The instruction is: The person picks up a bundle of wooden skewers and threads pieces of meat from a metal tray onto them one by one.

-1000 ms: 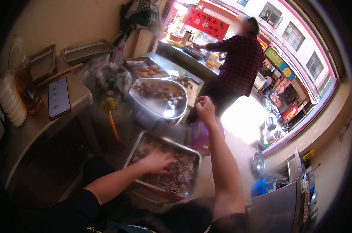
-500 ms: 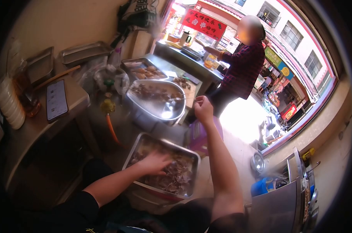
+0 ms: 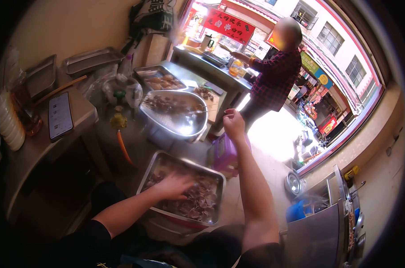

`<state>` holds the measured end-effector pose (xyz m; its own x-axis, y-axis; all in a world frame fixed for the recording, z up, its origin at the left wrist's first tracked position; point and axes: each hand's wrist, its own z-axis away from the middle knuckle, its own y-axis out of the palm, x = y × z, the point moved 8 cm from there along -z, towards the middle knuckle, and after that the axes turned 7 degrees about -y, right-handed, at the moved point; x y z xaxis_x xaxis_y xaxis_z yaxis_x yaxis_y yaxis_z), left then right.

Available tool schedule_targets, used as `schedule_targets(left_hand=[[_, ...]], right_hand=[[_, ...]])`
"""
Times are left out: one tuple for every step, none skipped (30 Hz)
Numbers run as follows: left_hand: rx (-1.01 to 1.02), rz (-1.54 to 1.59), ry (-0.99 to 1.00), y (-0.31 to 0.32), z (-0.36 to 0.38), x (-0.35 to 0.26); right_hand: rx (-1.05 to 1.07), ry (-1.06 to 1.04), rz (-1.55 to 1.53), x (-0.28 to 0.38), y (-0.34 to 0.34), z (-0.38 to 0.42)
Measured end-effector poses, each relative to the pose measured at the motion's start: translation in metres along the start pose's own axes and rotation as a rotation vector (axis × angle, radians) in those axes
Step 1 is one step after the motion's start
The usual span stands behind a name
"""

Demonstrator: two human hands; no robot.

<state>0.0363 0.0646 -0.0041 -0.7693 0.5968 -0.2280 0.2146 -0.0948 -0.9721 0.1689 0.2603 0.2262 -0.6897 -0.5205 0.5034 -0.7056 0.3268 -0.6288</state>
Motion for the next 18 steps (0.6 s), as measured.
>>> schedule_targets(left_hand=[[0.001, -0.002, 0.0, 0.0, 0.001, 0.0], [0.001, -0.002, -0.002, -0.001, 0.001, 0.0], [0.002, -0.006, -0.001, -0.002, 0.001, 0.0], [0.002, -0.01, 0.0, -0.002, 0.001, 0.0], [0.001, -0.011, -0.002, -0.003, 0.001, 0.0], [0.004, -0.006, -0.001, -0.004, 0.001, -0.001], [0.007, -0.001, 0.0, -0.004, 0.002, -0.001], [0.006, -0.002, -0.003, -0.004, 0.002, 0.0], [-0.002, -0.003, 0.005, -0.003, 0.001, 0.0], [-0.01, -0.004, 0.014, -0.002, 0.001, -0.001], [-0.011, -0.005, 0.012, -0.001, 0.0, 0.0], [-0.012, -0.004, 0.012, 0.0, 0.0, 0.001], [-0.012, -0.002, 0.012, 0.001, -0.001, 0.001], [-0.013, -0.002, 0.01, 0.002, -0.001, 0.002], [-0.01, -0.002, 0.012, 0.002, -0.001, 0.002], [-0.006, -0.002, 0.014, 0.002, -0.001, 0.001], [-0.006, -0.001, 0.012, 0.002, -0.001, 0.002], [0.004, -0.001, 0.011, 0.002, 0.0, 0.001]], right_hand=[[0.005, -0.002, 0.002, -0.001, 0.001, 0.0], [0.006, -0.002, 0.001, -0.001, 0.001, 0.001], [0.006, 0.006, 0.007, -0.001, 0.002, 0.002], [0.007, 0.014, 0.013, -0.001, 0.002, 0.003], [0.008, 0.011, 0.012, 0.0, 0.003, 0.004], [0.013, 0.008, 0.006, 0.0, 0.004, 0.005], [0.018, 0.006, 0.001, 0.0, 0.006, 0.005], [0.019, 0.003, 0.0, 0.0, 0.007, 0.006], [0.029, 0.001, -0.01, 0.001, 0.009, 0.007], [0.038, -0.001, -0.02, 0.002, 0.01, 0.008], [0.039, -0.003, -0.021, 0.003, 0.011, 0.009], [0.045, -0.001, -0.028, 0.004, 0.011, 0.01], [0.051, 0.002, -0.035, 0.005, 0.013, 0.01], [0.052, 0.0, -0.036, 0.007, 0.013, 0.011], [0.048, -0.007, -0.041, 0.008, 0.013, 0.011], [0.043, -0.014, -0.046, 0.008, 0.013, 0.011], [0.045, -0.014, -0.046, 0.008, 0.013, 0.011], [0.045, -0.011, -0.043, 0.009, 0.013, 0.011]])
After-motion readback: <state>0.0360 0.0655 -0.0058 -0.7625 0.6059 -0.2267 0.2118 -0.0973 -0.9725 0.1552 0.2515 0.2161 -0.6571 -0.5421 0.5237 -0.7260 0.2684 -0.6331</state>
